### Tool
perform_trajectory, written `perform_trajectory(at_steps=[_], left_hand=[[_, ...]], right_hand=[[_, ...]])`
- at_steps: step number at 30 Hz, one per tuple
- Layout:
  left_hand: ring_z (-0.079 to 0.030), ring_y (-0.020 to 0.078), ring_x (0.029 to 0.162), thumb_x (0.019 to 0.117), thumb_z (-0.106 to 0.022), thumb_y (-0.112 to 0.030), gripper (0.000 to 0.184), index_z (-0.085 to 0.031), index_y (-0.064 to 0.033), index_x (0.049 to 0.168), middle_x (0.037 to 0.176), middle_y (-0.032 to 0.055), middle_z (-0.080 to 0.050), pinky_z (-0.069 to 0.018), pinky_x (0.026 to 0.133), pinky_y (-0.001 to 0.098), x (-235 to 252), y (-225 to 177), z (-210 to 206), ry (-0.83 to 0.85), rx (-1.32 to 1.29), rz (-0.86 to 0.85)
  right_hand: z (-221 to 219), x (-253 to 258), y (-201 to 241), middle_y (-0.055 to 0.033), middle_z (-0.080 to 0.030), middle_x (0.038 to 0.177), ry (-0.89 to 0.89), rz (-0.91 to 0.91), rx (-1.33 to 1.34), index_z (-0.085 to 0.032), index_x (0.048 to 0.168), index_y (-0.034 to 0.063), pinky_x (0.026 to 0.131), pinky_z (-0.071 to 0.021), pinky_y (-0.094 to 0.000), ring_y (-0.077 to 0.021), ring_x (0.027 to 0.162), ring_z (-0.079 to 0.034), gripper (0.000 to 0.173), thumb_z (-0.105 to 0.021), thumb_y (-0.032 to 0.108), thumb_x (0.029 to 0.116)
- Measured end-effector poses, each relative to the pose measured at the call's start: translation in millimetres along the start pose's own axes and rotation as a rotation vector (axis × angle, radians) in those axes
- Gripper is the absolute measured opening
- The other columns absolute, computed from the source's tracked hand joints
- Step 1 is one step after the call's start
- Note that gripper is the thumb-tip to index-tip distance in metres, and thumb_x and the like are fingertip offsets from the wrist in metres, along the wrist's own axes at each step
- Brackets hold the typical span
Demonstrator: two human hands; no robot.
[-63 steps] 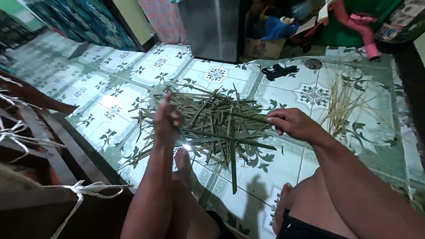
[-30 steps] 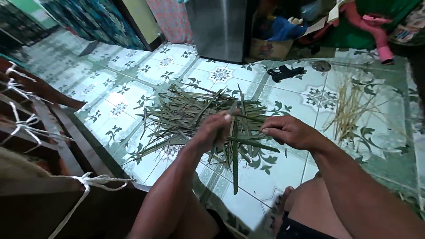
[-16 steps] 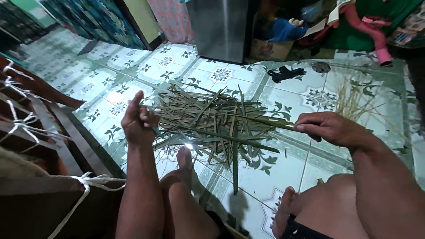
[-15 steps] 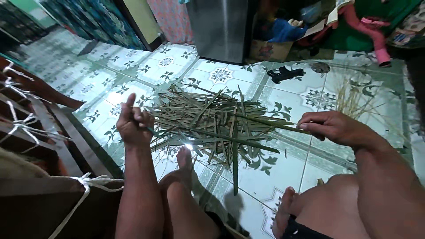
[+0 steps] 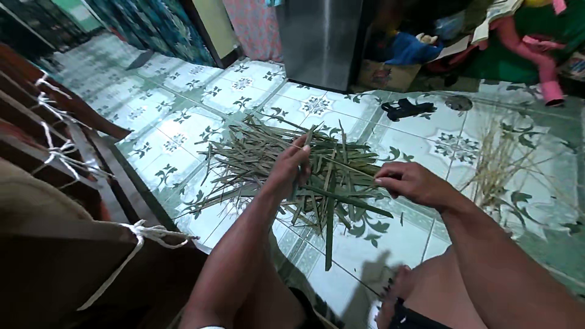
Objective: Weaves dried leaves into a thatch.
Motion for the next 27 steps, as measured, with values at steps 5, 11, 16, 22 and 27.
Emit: perform_trajectory(at_steps=[5, 11, 16, 22, 27], left_hand=[[-0.050, 0.0051, 0.046, 0.1075, -0.041, -0.023, 0.039, -0.053, -0.0101, 0.142, 0.063, -0.0039, -0.051, -0.0465, 0.043, 0.0197, 0.5, 5.0, -17.4, 0.075, -0.069, -0.006], [-0.049, 0.0039, 0.048, 0.1082, -0.044, -0.019, 0.036, -0.058, -0.0054, 0.139, 0.064, -0.0027, -0.055, -0.0432, 0.045, 0.0183, -4.0, 15.2, -61.4, 0.263, 0.099, 0.124], [-0.048, 0.0041, 0.045, 0.1069, -0.043, -0.028, 0.040, -0.056, -0.0117, 0.141, 0.061, -0.0058, -0.051, -0.0456, 0.044, 0.0201, 9.5, 7.0, -36.6, 0.113, -0.088, -0.051], [-0.049, 0.0045, 0.047, 0.1070, -0.045, -0.019, 0.038, -0.057, -0.0067, 0.141, 0.063, -0.0027, -0.055, -0.0436, 0.045, 0.0193, 0.6, 17.6, -68.3, 0.234, 0.070, 0.111], [-0.048, 0.0019, 0.045, 0.1042, -0.050, -0.038, 0.042, -0.059, -0.0133, 0.137, 0.059, -0.0083, -0.050, -0.0455, 0.044, 0.0177, 9.2, 0.8, -33.6, 0.127, -0.141, -0.097]], right_hand=[[-16.2, 3.1, 11.6, 0.0014, -0.063, 0.079, 0.048, -0.037, 0.118, -0.069, 0.111, 0.0042, 0.056, -0.0500, -0.0210, -0.0028, 0.058, -0.055, 0.021, -0.057, 0.020, 0.1033], [-27.6, 2.9, 25.0, 0.0015, -0.066, 0.092, -0.103, 0.044, 0.165, -0.072, 0.104, 0.0051, 0.059, -0.0504, -0.0169, 0.0008, 0.064, -0.056, 0.021, -0.056, 0.018, 0.1006], [-17.5, -0.2, 19.9, 0.0003, -0.064, 0.089, -0.158, 0.099, 0.156, -0.073, 0.099, 0.0055, 0.063, -0.0521, -0.0188, -0.0019, 0.067, -0.058, 0.015, -0.064, 0.018, 0.0978], [-17.2, -1.6, 23.4, 0.0014, -0.064, 0.087, -0.147, 0.101, 0.143, -0.072, 0.092, 0.0064, 0.060, -0.0511, -0.0186, -0.0012, 0.065, -0.057, 0.016, -0.063, 0.018, 0.0969], [-9.2, -5.4, 20.3, 0.0035, -0.065, 0.086, -0.132, 0.098, 0.168, -0.073, 0.095, 0.0077, 0.059, -0.0501, -0.0172, 0.0003, 0.064, -0.056, 0.015, -0.063, 0.018, 0.0978]])
Point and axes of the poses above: each hand's wrist, its own x-axis towards the middle knuckle, its own z-axis out of the back of the hand, y = z × x, the point moved 2 cm from there along x, towards the middle knuckle
